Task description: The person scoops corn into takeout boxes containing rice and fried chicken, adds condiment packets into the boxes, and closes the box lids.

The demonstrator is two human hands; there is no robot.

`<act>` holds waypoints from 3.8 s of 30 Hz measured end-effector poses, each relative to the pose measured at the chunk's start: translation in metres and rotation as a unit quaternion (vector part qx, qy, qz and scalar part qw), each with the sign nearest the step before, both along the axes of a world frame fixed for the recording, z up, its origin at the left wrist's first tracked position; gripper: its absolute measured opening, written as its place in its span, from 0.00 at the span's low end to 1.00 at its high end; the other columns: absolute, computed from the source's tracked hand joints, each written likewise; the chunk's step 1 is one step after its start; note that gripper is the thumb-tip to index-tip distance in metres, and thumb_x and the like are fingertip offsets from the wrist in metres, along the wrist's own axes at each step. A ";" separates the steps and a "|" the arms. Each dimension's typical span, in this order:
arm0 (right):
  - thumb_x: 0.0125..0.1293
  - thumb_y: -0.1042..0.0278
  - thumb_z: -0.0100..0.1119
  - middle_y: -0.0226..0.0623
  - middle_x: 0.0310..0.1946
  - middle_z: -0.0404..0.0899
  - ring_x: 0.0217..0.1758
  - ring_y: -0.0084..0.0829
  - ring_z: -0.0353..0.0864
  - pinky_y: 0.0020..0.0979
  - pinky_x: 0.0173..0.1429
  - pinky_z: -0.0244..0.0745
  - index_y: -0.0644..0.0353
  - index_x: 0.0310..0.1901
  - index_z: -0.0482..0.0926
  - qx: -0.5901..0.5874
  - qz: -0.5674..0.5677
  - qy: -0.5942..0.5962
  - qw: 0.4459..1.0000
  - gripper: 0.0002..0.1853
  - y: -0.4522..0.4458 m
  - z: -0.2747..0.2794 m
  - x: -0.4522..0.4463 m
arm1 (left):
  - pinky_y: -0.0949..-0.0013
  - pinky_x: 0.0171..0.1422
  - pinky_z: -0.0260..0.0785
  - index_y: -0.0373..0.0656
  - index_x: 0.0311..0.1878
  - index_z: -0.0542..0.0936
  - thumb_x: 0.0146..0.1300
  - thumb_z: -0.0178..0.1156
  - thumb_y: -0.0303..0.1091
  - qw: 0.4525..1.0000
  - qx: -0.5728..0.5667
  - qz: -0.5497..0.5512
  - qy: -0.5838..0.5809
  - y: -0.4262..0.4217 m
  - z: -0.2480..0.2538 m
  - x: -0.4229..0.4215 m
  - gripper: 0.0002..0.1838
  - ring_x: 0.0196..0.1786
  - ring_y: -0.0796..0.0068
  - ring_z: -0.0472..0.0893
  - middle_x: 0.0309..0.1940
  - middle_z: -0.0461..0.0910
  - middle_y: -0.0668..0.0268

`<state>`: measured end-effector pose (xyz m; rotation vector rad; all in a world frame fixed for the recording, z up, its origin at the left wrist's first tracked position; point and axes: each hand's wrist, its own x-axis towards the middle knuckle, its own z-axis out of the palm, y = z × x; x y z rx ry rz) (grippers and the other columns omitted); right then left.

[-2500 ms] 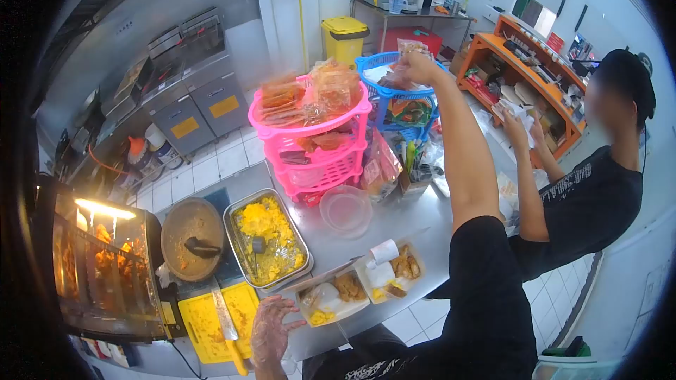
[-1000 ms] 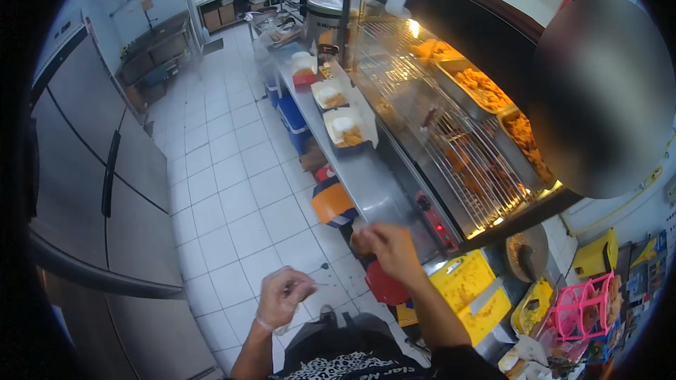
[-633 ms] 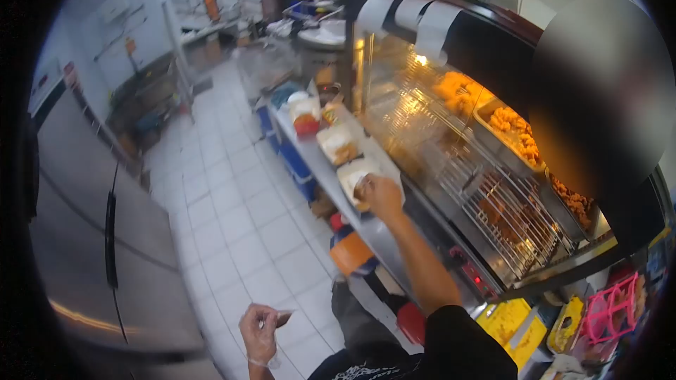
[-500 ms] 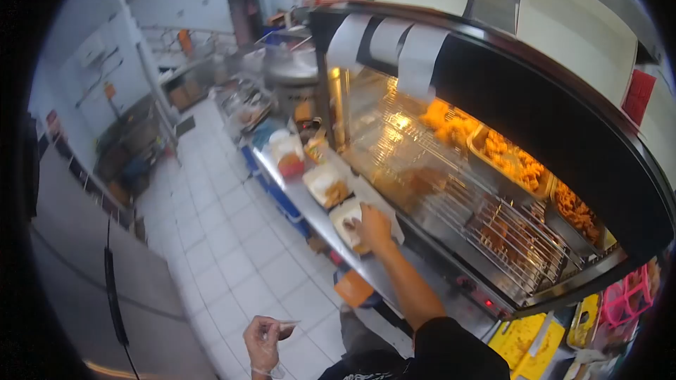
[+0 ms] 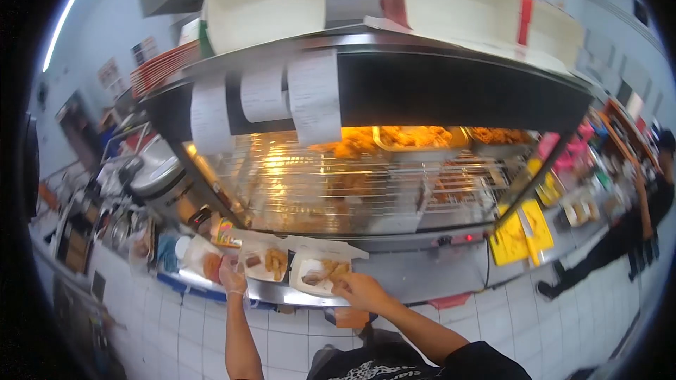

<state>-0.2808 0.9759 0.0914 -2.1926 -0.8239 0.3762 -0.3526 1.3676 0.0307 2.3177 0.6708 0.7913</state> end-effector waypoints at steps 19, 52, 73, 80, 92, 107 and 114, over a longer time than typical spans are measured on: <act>0.59 0.77 0.66 0.40 0.27 0.79 0.27 0.33 0.81 0.32 0.33 0.73 0.64 0.31 0.80 0.066 -0.340 -0.039 0.937 0.03 -0.012 -0.010 -0.173 | 0.59 0.55 0.75 0.35 0.49 0.78 0.60 0.65 0.32 0.936 -0.151 -0.317 0.020 -0.140 -0.021 -0.100 0.16 0.46 0.56 0.83 0.41 0.83 0.53; 0.64 0.66 0.57 0.44 0.48 0.83 0.51 0.45 0.84 0.46 0.53 0.77 0.55 0.46 0.82 -0.267 -0.034 -0.144 0.952 0.11 0.126 -0.058 0.027 | 0.66 0.40 0.73 0.41 0.48 0.78 0.56 0.65 0.24 0.969 -0.157 -0.191 0.009 -0.063 0.012 -0.063 0.16 0.37 0.69 0.83 0.38 0.83 0.62; 0.64 0.76 0.60 0.35 0.36 0.82 0.38 0.25 0.83 0.27 0.41 0.78 0.63 0.50 0.80 0.265 -0.432 0.243 0.827 0.13 -0.367 -0.101 -0.221 | 0.60 0.55 0.76 0.41 0.60 0.74 0.67 0.65 0.41 0.849 -0.173 -0.493 0.075 -0.516 0.041 -0.099 0.23 0.51 0.61 0.83 0.54 0.79 0.54; 0.65 0.75 0.63 0.32 0.31 0.80 0.34 0.22 0.79 0.25 0.39 0.75 0.62 0.50 0.80 0.209 -0.476 0.039 0.854 0.12 -0.462 -0.027 -0.189 | 0.65 0.58 0.73 0.40 0.61 0.76 0.76 0.53 0.49 0.584 -0.549 -0.559 0.213 -0.681 0.029 -0.049 0.22 0.57 0.68 0.81 0.58 0.79 0.61; 0.63 0.72 0.62 0.42 0.31 0.84 0.33 0.38 0.83 0.35 0.38 0.75 0.64 0.40 0.84 0.091 -0.484 -0.167 0.854 0.07 -0.722 0.033 0.130 | 0.68 0.41 0.75 0.36 0.35 0.82 0.64 0.65 0.32 0.811 -0.366 -0.457 -0.015 -0.925 -0.025 0.225 0.08 0.33 0.73 0.83 0.28 0.84 0.63; 0.66 0.70 0.55 0.44 0.44 0.87 0.50 0.43 0.87 0.43 0.50 0.82 0.58 0.47 0.86 -0.369 -0.422 0.018 0.828 0.13 -0.788 -0.058 0.453 | 0.56 0.39 0.75 0.40 0.44 0.74 0.60 0.68 0.38 0.886 -0.326 -0.270 0.187 -1.094 -0.072 0.458 0.17 0.32 0.57 0.84 0.28 0.83 0.55; 0.61 0.72 0.58 0.44 0.35 0.87 0.41 0.40 0.89 0.38 0.40 0.84 0.57 0.35 0.87 -0.440 -0.312 -0.149 0.829 0.08 -0.852 -0.066 0.508 | 0.59 0.35 0.75 0.40 0.42 0.69 0.59 0.67 0.27 0.868 -0.409 -0.242 0.143 -1.100 -0.069 0.459 0.15 0.27 0.58 0.83 0.26 0.80 0.57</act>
